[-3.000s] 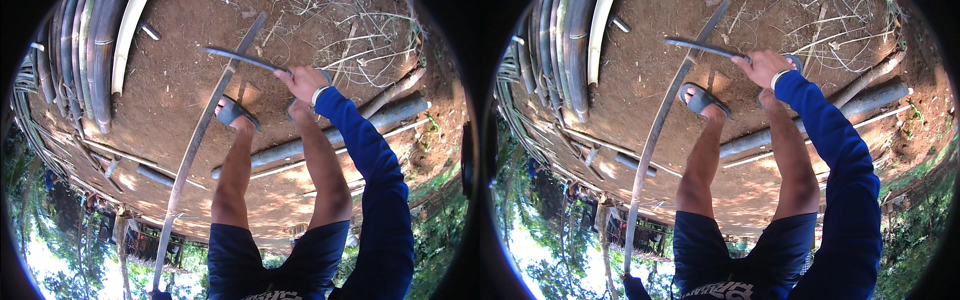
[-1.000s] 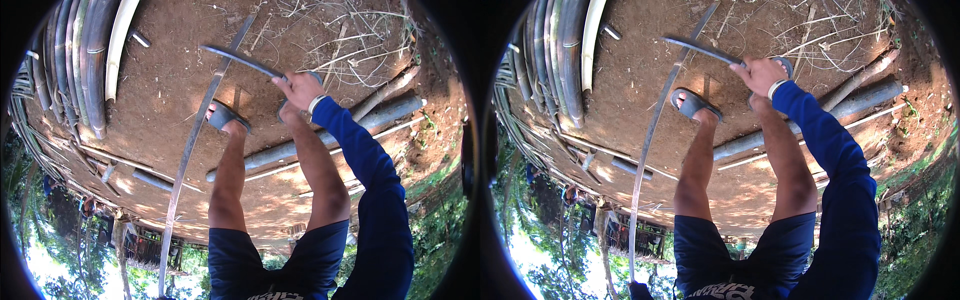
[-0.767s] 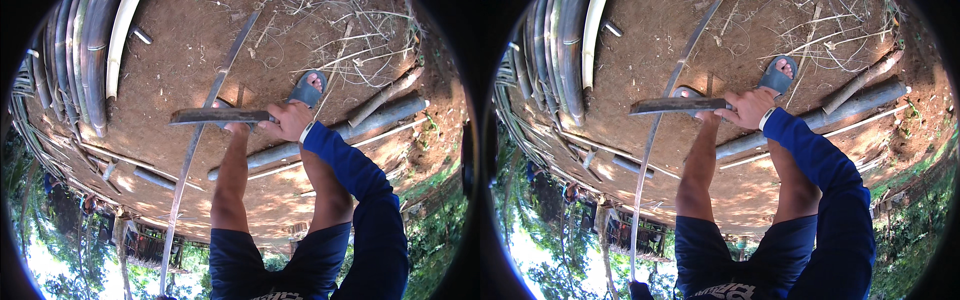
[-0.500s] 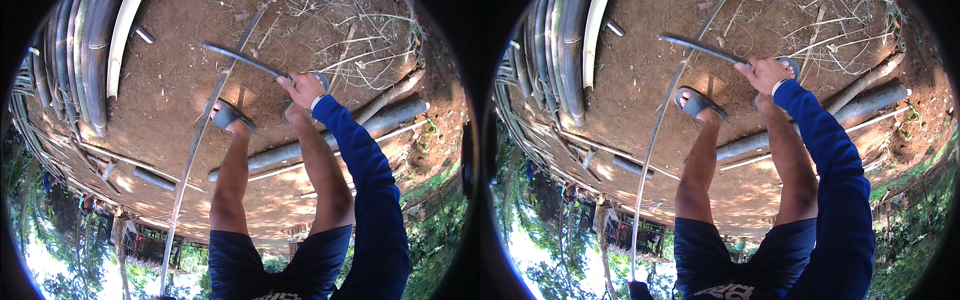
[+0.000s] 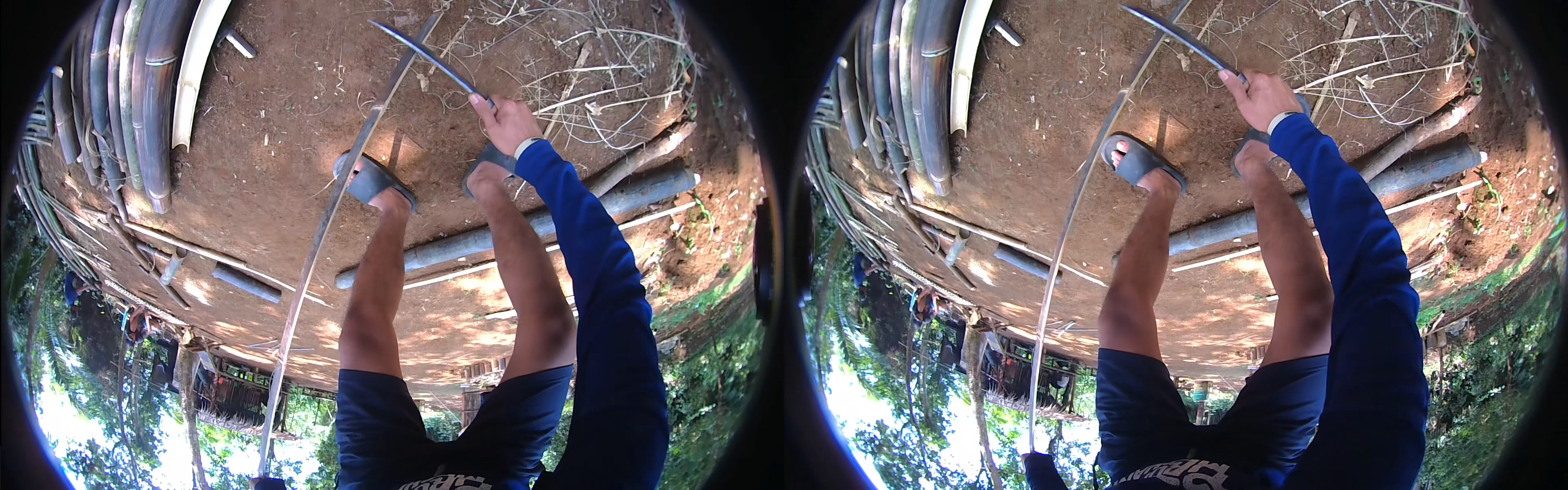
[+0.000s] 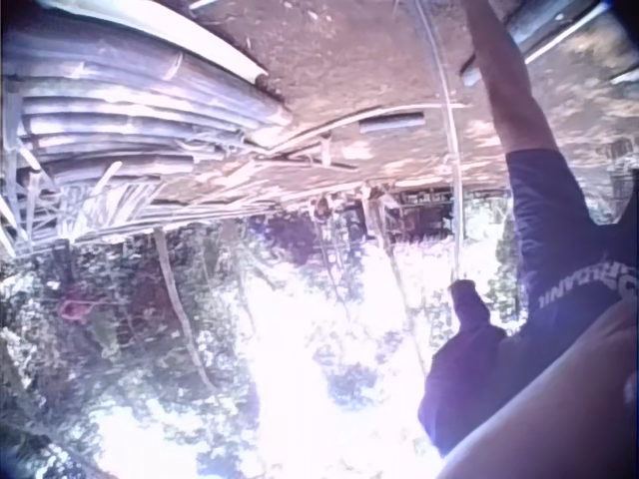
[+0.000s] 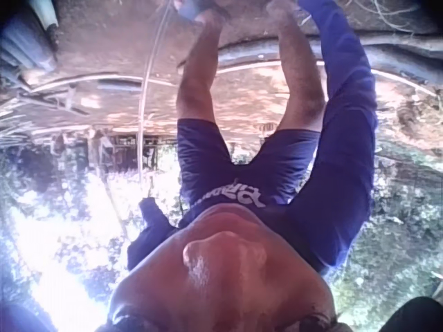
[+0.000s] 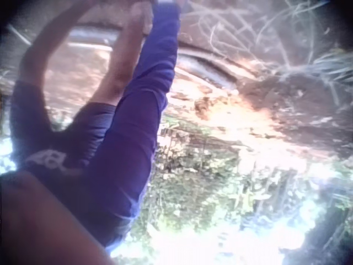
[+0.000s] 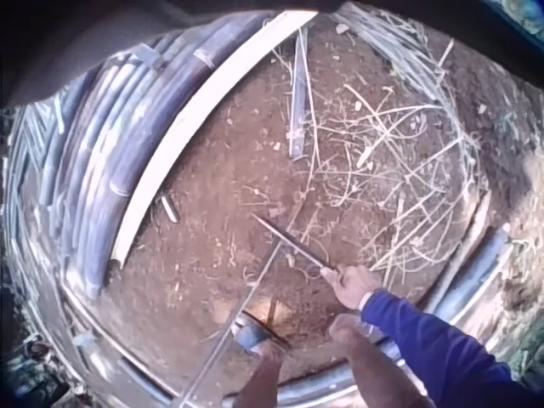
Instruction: The person uses a machete to split a long bamboo pole into thin strips. They hold the bamboo with one hand and repeatedly strike it with the machete to separate the material into usable pieces.
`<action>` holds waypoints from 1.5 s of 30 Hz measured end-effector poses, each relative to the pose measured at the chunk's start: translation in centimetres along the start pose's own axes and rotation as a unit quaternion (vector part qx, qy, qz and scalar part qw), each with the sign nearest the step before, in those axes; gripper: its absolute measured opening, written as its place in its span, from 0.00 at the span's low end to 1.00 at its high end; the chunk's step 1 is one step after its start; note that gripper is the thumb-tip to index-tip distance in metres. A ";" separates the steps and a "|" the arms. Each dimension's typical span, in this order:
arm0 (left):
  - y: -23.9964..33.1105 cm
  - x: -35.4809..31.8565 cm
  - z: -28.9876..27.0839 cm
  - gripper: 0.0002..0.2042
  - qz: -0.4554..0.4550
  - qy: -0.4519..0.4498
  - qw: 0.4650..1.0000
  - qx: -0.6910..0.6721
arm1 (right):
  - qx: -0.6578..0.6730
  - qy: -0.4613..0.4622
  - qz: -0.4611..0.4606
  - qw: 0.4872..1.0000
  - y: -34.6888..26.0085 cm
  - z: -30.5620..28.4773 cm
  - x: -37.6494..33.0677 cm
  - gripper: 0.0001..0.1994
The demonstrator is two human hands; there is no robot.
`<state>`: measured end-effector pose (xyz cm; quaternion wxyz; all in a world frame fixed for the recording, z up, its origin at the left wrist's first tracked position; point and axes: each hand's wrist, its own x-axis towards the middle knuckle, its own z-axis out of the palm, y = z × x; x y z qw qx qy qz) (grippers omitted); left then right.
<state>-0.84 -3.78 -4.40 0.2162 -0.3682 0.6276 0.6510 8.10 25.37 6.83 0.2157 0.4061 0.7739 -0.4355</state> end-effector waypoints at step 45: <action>50.7 -19.3 -24.7 0.16 0.262 0.337 0.873 0.236 | 0.171 0.111 -0.033 0.978 -16.3 -1.2 -19.6 0.22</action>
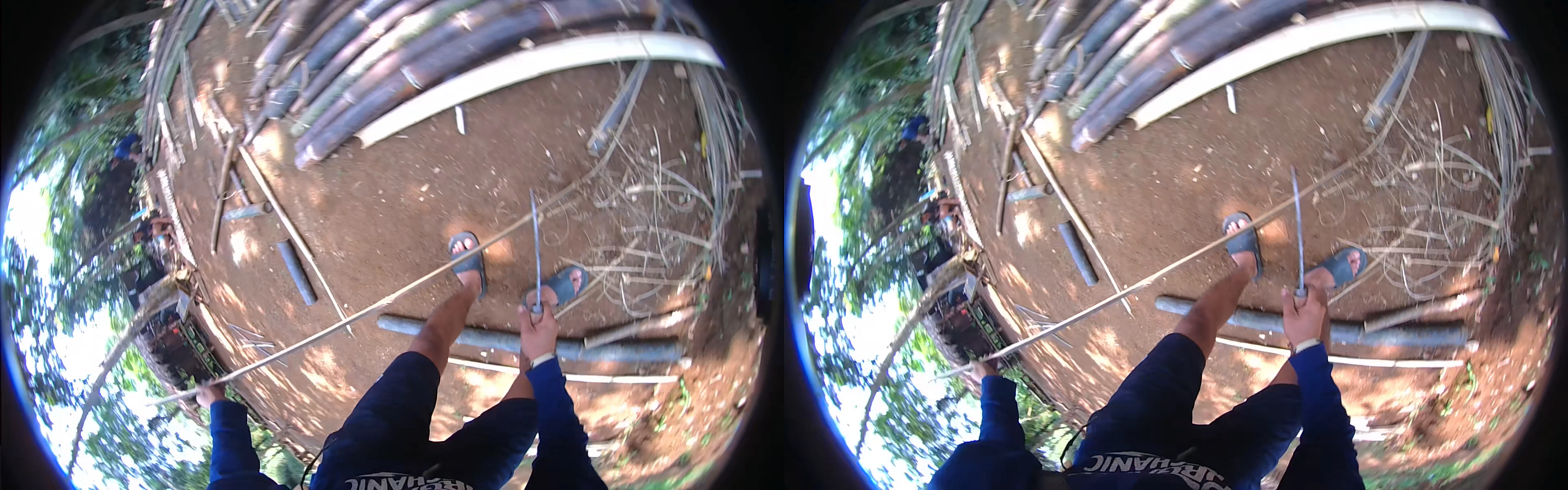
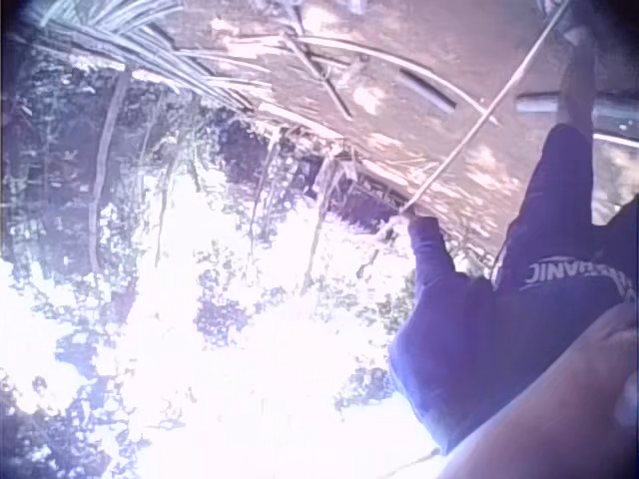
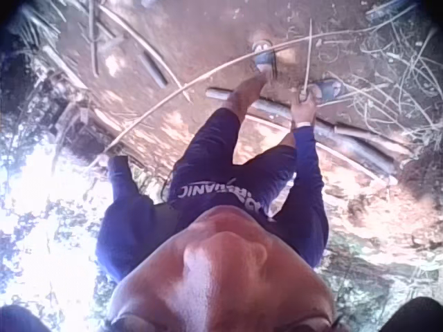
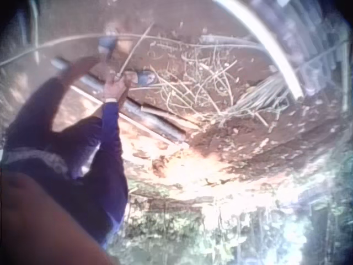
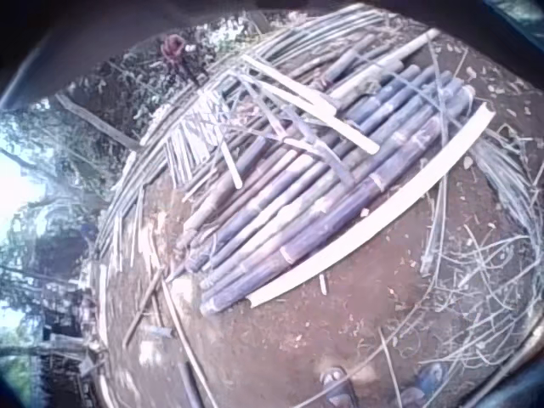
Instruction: The person uses a machete to split a long bamboo pole into thin strips. They hold the bamboo with one hand and repeatedly strike it with the machete to separate the material into usable pieces.
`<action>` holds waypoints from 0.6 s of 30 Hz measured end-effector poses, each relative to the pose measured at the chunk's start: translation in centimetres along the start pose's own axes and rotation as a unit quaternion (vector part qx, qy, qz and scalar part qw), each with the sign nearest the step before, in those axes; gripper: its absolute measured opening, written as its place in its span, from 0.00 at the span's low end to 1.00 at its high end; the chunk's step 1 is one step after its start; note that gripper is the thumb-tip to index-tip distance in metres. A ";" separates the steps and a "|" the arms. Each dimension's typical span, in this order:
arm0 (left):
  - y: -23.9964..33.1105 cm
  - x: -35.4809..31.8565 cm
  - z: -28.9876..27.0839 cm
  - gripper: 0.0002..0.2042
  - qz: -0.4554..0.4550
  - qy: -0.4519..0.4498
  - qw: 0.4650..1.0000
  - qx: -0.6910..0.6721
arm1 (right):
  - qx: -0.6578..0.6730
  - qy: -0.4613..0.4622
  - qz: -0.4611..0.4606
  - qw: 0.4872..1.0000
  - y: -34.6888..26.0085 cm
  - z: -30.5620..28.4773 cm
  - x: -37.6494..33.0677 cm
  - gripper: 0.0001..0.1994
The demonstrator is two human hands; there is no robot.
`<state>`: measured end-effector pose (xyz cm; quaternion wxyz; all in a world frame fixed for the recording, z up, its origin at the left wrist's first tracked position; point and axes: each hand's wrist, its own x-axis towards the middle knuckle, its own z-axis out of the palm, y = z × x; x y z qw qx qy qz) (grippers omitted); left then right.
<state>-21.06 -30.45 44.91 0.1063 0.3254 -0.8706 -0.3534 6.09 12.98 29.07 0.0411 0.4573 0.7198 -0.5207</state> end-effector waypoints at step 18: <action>39.5 -4.9 -13.7 0.25 0.255 -0.199 0.819 -0.473 | -0.015 -0.196 -0.334 0.922 -50.5 -11.2 -13.4 0.32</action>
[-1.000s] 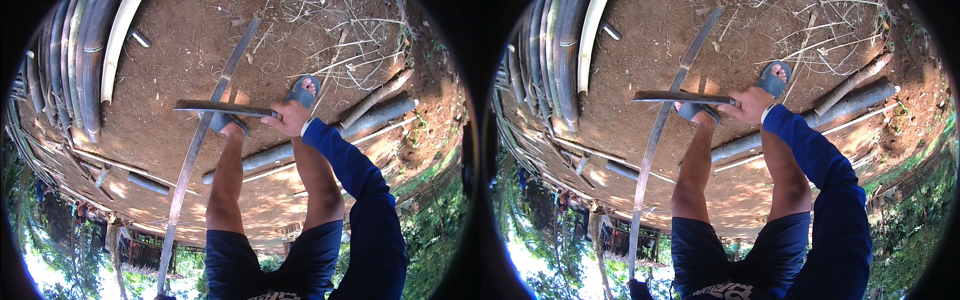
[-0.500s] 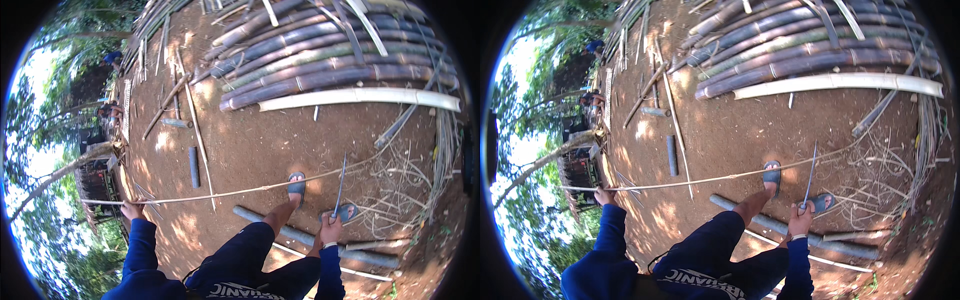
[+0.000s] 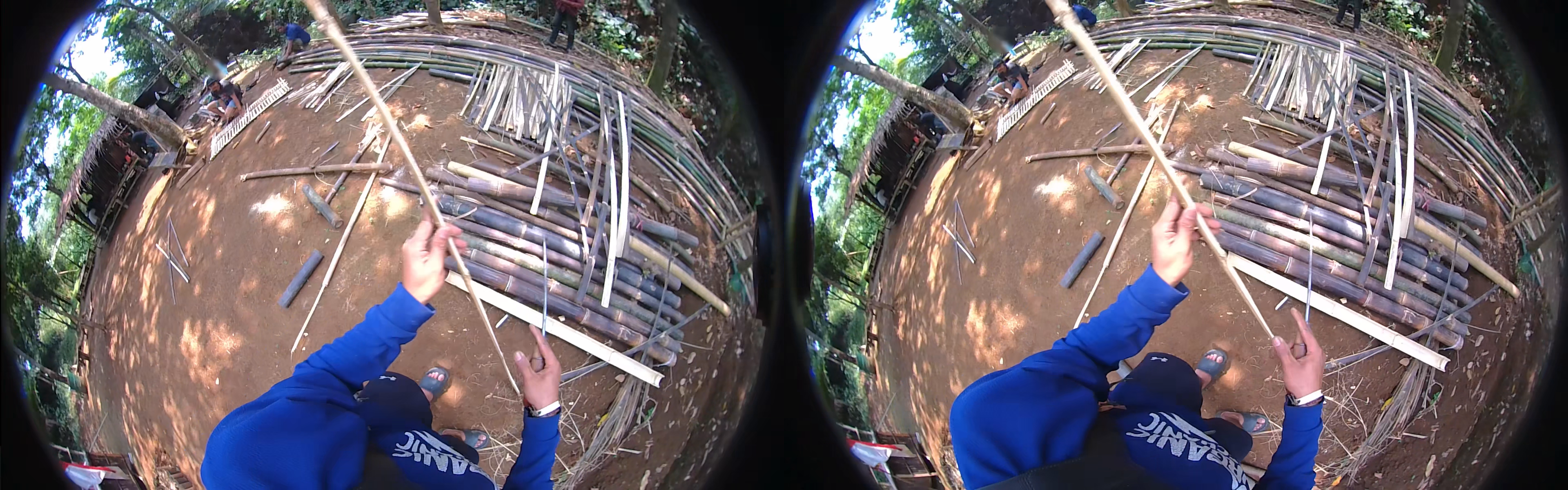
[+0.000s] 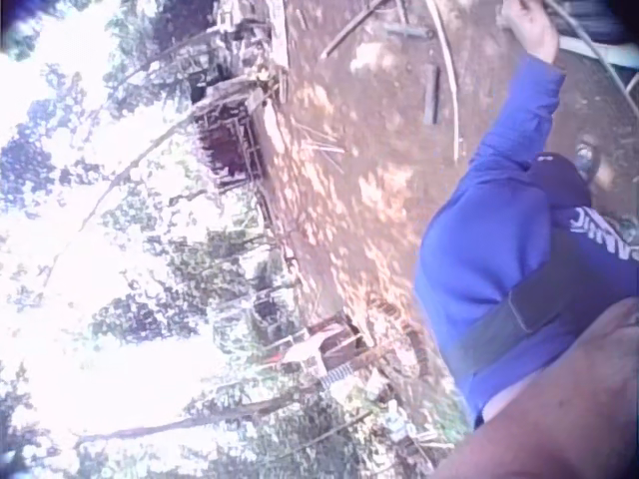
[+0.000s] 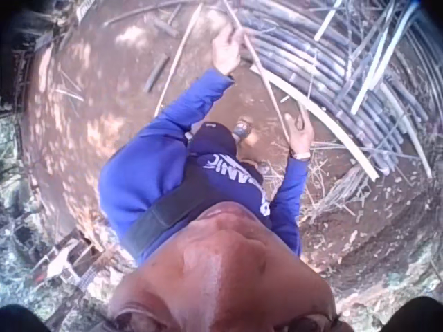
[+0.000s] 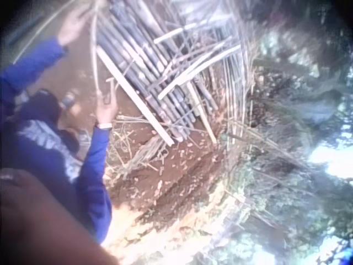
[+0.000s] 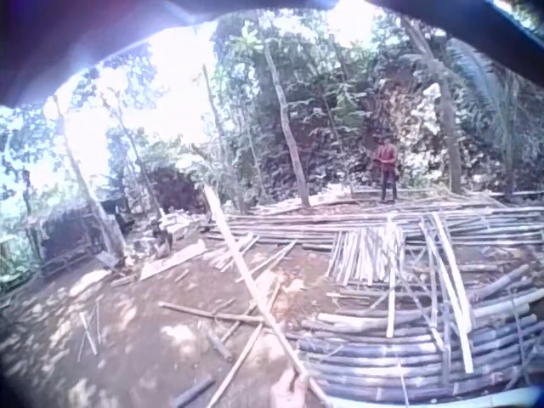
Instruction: The person uses a machete to split a long bamboo pole into thin strips. They hold the bamboo with one hand and repeatedly strike it with the machete to separate the material into usable pieces.
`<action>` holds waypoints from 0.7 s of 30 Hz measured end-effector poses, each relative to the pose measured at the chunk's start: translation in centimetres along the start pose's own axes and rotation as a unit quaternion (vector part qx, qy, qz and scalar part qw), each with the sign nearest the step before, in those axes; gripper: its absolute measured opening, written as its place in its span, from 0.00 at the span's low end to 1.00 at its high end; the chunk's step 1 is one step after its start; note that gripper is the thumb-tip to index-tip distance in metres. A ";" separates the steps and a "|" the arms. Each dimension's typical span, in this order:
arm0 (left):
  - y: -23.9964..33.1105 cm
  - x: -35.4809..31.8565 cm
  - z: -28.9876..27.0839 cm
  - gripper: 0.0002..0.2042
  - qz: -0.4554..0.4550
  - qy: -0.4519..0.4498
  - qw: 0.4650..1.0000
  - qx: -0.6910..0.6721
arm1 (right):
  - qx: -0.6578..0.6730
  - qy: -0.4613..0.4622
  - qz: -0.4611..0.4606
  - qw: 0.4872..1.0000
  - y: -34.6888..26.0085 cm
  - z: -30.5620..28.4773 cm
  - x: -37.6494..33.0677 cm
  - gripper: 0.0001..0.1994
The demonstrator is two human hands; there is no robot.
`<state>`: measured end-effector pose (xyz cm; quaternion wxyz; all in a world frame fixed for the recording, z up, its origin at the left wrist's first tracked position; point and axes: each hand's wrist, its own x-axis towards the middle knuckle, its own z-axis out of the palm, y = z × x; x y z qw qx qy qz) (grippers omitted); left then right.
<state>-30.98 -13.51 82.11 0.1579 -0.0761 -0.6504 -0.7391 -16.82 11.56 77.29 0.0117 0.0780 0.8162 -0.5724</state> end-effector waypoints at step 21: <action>-4.0 -16.1 6.5 0.19 -0.097 -0.324 0.941 -0.008 | 0.007 0.265 -0.038 0.963 -11.4 -6.9 -3.5 0.17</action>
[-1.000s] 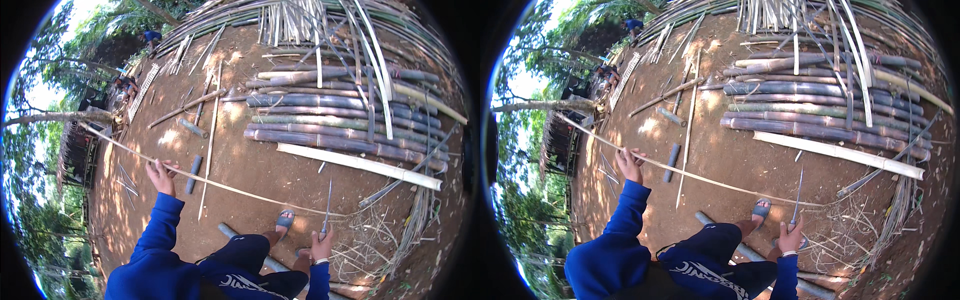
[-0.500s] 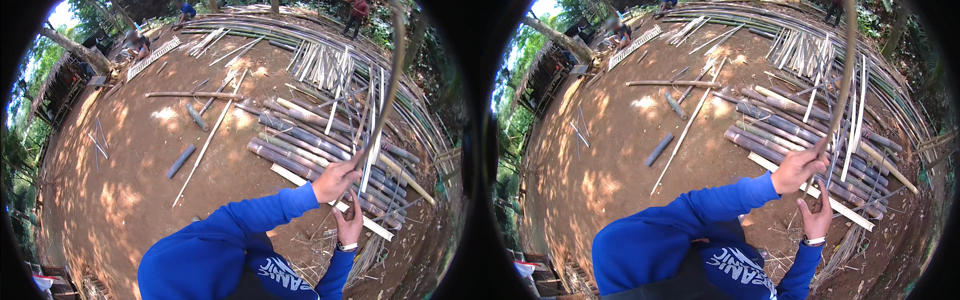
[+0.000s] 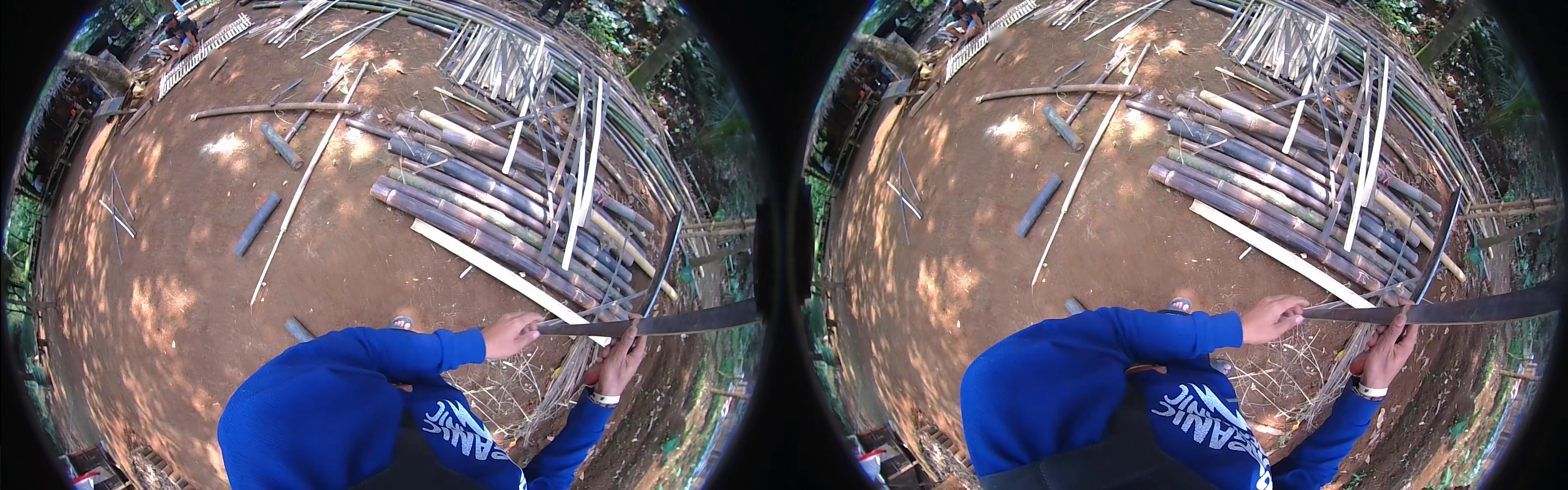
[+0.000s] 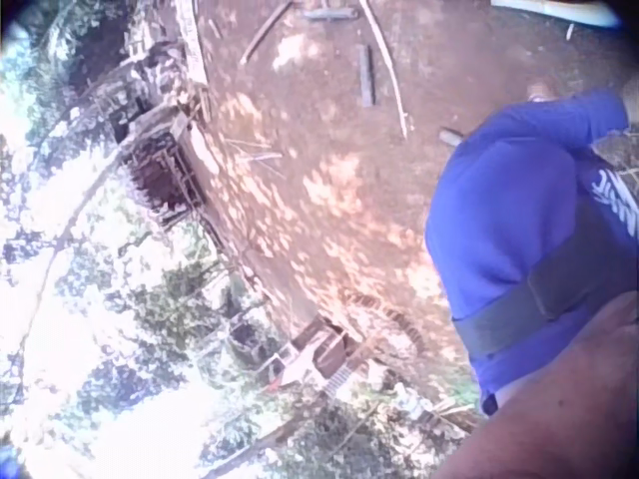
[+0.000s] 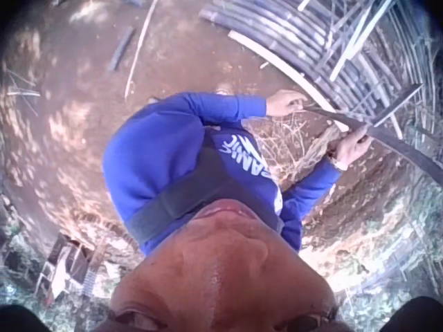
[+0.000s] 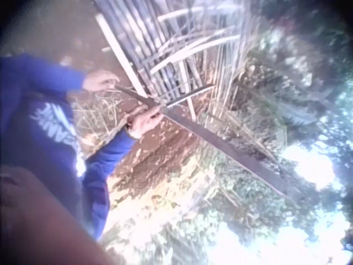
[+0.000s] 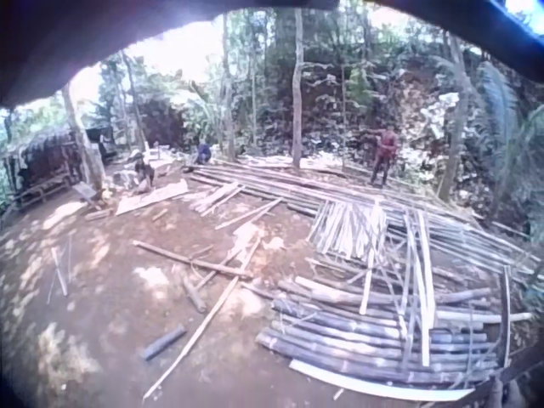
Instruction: The person uses a machete to split a long bamboo pole into thin strips. They hold the bamboo with one hand and repeatedly strike it with the machete to separate the material into usable pieces.
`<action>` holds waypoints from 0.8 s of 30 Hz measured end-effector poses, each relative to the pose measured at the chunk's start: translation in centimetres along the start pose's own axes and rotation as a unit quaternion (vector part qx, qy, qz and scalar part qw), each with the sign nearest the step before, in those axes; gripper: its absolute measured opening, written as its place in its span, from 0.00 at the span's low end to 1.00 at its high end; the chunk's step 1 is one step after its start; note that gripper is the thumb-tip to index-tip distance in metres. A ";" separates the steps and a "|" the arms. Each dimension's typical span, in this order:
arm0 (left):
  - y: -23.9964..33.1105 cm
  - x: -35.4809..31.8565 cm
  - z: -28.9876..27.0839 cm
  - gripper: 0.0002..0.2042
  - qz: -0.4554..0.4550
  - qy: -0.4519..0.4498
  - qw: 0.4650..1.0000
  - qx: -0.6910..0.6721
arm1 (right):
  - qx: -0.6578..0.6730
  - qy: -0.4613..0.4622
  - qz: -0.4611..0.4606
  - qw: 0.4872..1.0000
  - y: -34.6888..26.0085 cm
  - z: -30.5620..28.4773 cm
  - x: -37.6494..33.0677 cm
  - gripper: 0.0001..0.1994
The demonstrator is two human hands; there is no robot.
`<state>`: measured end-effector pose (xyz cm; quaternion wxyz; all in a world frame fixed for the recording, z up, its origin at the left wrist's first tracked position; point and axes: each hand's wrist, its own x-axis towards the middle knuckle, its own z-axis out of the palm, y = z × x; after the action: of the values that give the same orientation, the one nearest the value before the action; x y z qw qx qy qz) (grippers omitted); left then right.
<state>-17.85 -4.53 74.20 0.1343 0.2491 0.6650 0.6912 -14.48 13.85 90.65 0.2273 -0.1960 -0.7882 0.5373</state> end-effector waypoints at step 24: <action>7.4 1.0 -8.4 0.19 0.203 -0.062 0.934 0.286 | 0.436 0.051 0.098 0.893 -4.6 -9.2 -5.4 0.31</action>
<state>-21.98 -11.79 81.71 -0.0444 0.4488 0.7605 0.4671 -5.12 16.19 97.12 0.2761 -0.1803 -0.4388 0.8359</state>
